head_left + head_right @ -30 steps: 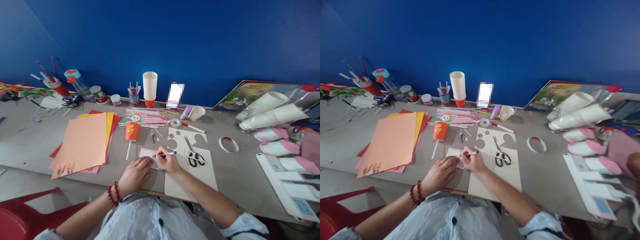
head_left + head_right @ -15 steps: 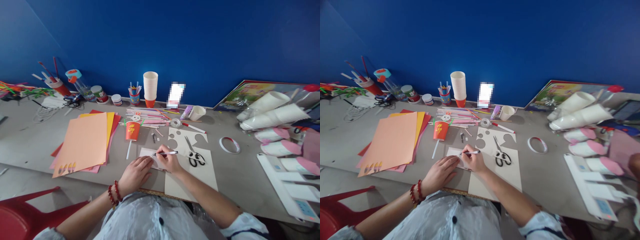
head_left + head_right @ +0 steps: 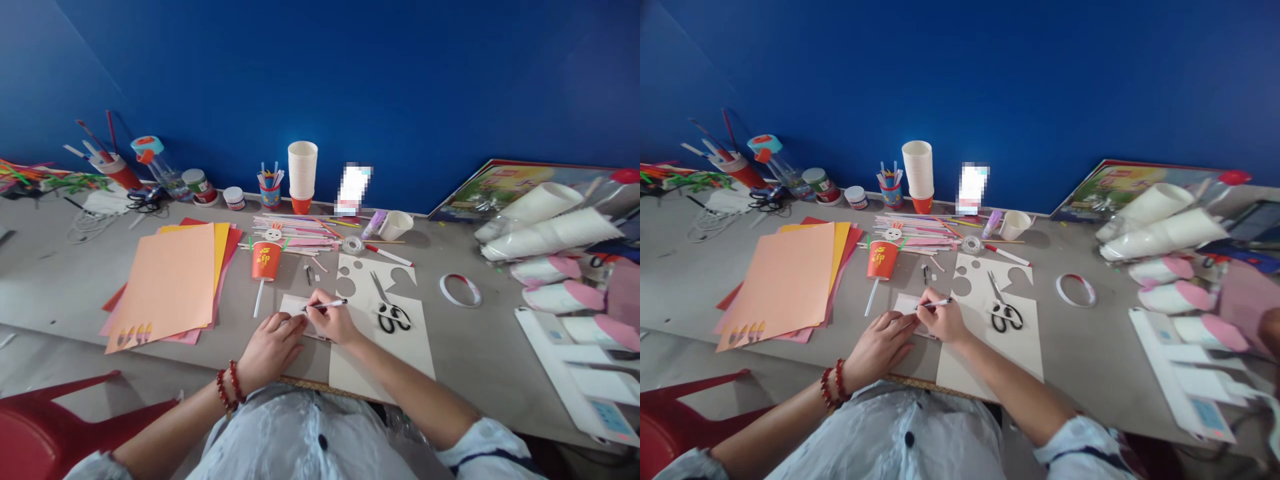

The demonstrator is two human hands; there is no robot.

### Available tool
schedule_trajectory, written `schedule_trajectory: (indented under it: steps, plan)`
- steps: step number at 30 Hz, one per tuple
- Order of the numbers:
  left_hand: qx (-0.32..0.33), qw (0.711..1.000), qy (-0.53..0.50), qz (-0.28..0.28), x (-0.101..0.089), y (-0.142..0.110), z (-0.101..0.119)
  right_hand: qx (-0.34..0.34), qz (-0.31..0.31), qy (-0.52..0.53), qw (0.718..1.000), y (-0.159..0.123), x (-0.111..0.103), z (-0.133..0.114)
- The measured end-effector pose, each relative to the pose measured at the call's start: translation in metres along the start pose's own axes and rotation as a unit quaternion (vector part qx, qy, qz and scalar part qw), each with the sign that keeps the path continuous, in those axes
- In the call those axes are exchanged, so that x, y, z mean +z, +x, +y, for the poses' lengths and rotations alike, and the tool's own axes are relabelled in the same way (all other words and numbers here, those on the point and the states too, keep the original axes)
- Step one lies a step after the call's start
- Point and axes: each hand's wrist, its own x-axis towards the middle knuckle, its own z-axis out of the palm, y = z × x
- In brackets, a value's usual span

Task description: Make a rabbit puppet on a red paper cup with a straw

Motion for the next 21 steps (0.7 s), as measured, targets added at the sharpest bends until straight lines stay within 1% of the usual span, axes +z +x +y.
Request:
schedule_trajectory:
  steps: [16,21]
  plan:
    - [-0.002,1.000,-0.018,0.011,0.0007,0.0005,0.0002,-0.020,-0.004,-0.017,1.000,-0.0001,-0.0002,-0.0017]
    - [-0.001,1.000,-0.008,0.006,0.0005,0.0004,0.0000,-0.019,0.003,-0.022,1.000,-0.0003,-0.0005,-0.0018]
